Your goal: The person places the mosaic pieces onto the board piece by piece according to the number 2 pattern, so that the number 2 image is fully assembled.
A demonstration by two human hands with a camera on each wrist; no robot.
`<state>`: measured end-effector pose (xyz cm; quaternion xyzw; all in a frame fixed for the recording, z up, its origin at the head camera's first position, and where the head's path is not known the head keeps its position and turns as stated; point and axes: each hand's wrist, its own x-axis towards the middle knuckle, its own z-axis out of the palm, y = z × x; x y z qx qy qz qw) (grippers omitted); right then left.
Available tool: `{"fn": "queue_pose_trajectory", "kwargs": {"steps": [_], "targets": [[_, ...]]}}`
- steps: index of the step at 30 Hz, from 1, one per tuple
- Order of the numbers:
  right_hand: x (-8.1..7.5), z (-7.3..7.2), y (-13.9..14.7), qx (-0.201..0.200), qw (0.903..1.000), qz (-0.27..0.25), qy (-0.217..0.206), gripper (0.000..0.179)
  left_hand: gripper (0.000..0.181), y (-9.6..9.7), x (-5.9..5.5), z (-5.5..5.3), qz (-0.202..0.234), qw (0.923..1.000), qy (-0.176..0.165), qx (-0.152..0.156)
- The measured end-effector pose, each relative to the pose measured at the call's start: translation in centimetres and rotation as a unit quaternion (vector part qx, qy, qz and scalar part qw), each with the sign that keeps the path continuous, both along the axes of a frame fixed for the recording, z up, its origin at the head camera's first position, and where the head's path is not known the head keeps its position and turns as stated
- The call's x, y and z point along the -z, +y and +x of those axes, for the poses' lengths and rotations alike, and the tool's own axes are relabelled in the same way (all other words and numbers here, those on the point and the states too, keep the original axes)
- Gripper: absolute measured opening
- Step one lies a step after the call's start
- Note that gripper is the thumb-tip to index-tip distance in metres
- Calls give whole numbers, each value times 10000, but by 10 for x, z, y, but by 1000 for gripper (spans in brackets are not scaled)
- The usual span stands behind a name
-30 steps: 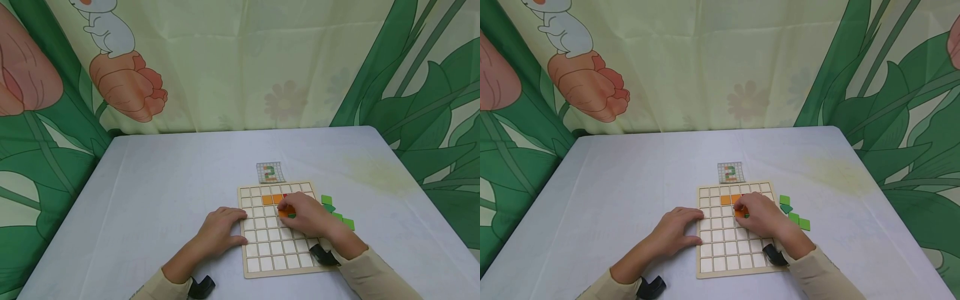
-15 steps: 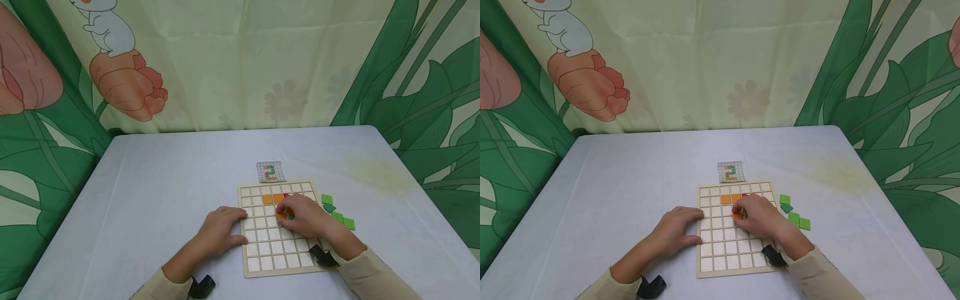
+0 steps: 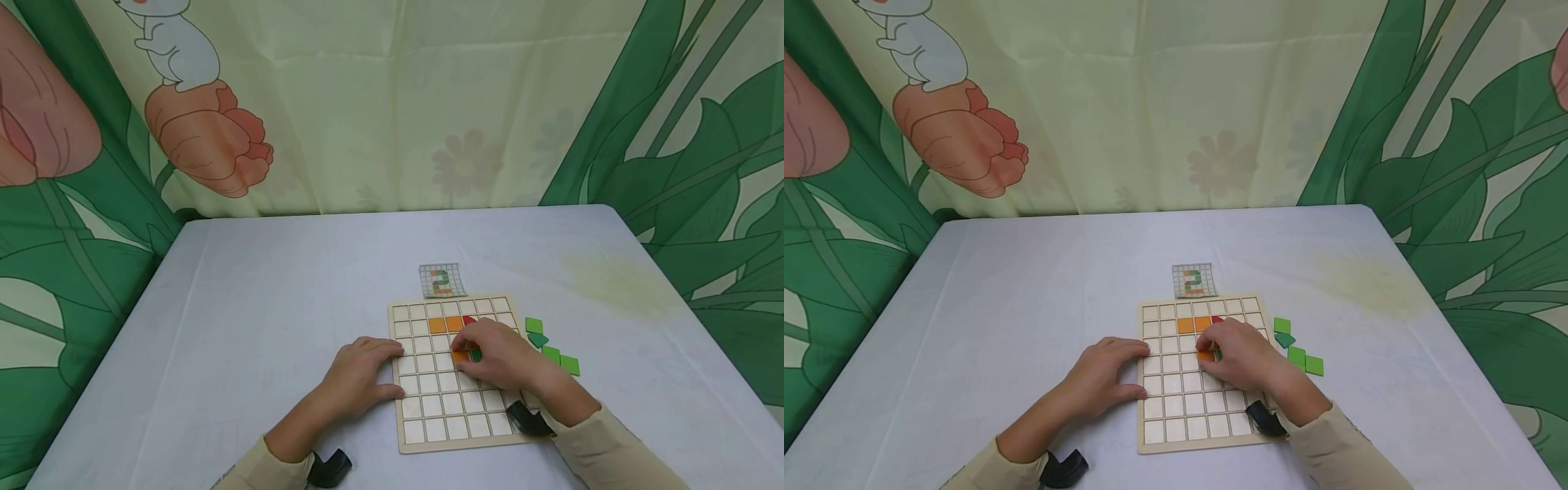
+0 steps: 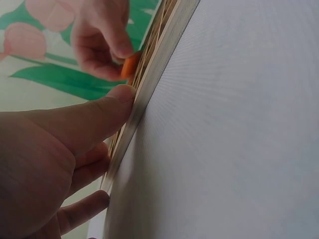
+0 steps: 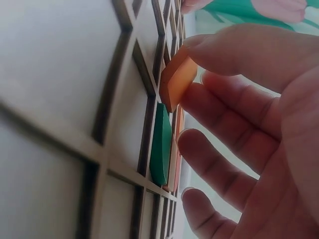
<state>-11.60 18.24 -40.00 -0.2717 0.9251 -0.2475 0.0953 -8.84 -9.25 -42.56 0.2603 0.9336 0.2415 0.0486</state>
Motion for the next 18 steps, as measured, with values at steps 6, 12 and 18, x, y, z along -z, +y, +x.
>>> {"fn": "queue_pose_trajectory", "kwargs": {"steps": [6,12,18], "targets": [[0,0,2,-46,9999,28,143,16,58,0,1,-1,-6,10000,-16,1],[0,0,3,-130,9996,-12,240,15,58,0,1,-1,10,10000,-19,13],[2,1,4,-77,9993,-16,378,10,58,0,0,0,9,10000,-31,12]]}}
